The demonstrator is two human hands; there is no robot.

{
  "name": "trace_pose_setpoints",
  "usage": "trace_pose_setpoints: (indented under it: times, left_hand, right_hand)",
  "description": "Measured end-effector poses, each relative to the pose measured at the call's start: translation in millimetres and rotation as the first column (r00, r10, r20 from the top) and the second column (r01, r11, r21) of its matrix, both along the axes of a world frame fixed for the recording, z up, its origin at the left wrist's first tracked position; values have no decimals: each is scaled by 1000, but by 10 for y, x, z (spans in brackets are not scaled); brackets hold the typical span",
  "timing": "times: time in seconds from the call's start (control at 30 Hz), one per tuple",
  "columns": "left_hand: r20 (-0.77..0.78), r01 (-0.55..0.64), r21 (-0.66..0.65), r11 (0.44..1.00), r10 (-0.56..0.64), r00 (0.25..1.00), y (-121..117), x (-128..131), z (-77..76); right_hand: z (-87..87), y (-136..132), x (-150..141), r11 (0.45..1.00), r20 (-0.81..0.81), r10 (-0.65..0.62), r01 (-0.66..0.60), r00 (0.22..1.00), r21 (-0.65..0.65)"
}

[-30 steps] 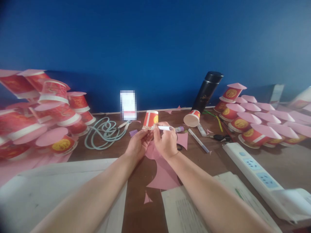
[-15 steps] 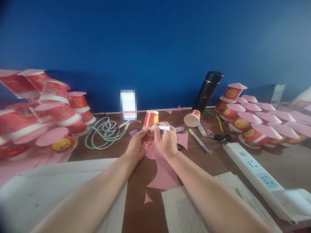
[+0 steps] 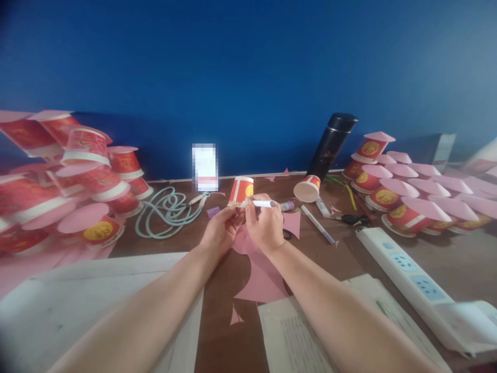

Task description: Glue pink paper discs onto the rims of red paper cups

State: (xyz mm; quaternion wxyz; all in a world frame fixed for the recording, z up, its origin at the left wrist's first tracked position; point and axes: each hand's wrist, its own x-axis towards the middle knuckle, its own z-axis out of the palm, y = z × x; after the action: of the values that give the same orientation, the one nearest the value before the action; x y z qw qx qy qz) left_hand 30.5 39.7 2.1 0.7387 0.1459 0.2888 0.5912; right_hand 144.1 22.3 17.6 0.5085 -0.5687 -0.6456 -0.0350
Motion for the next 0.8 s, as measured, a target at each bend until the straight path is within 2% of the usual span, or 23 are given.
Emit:
trace_pose_setpoints:
  times: [0.8]
  left_hand:
    - [-10,-9,-1,1000,9,1000,11,-15,-3]
  right_hand:
    - [53,-30,-14,999,10,-4,4,1000,-33]
